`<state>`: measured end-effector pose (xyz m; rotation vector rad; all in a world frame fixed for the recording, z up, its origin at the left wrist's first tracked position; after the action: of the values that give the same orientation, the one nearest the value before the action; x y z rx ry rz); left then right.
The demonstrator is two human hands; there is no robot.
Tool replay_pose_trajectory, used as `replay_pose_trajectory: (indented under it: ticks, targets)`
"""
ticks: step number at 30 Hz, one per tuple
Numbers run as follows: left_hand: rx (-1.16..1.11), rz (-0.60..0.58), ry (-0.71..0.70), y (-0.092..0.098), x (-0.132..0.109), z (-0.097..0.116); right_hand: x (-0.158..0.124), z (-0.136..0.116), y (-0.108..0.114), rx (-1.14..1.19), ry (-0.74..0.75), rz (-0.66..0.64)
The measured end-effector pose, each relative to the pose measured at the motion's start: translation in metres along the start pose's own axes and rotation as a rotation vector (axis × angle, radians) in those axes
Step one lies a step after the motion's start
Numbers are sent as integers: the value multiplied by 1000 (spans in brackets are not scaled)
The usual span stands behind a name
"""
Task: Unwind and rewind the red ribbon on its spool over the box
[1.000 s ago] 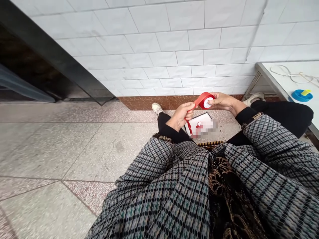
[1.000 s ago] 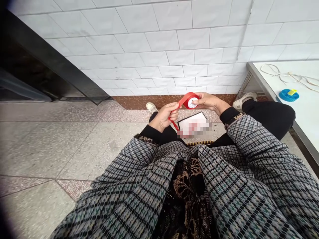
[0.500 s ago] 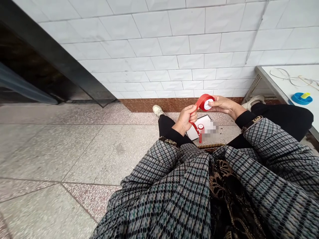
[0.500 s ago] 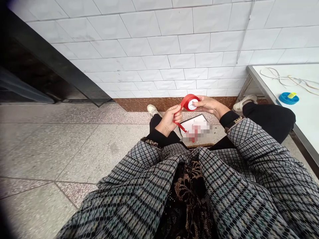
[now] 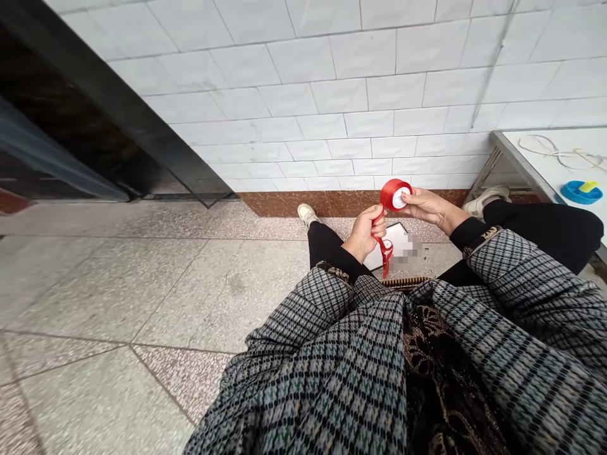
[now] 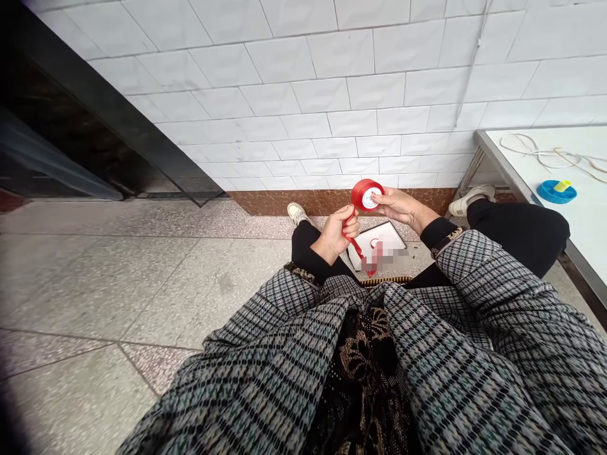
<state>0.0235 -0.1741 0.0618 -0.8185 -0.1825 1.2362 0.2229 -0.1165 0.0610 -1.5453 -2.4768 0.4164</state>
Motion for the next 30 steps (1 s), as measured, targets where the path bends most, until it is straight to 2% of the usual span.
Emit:
replay_pose_trajectory:
  ticks: [4, 6, 13, 17, 21, 26, 30]
  targets:
    - [-11, 21, -107, -3, -1, -2, 1, 3, 0, 16, -5, 20]
    - [-21, -7, -148, -4, 0, -3, 1, 6, -1, 31, 3, 28]
    - [-39, -90, -97, 2, 6, 3, 2, 18, -13, 92, 47, 79]
    - [7, -132, -13, 6, 9, 15, -1, 18, -19, 97, 16, 77]
    - [15, -170, 75, 12, 6, 29, -4, 4, -18, 32, -22, -3]
    - [127, -181, 214, 25, -2, 40, -9, -26, -17, -216, -122, -138]
    - [244, -199, 315, 29, -5, 41, -11, -42, -22, -464, -112, -206]
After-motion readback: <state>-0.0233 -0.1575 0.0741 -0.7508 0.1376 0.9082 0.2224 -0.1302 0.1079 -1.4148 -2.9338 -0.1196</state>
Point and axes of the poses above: each hand's wrist, its own x-axis towards the middle knuckle, its own y-axis out of the back of the hand, z = x × y, the point moved 1 cm from there along x, towards the middle knuckle, and after that the axes turned 1 degree about y, right-handed, at the moved point
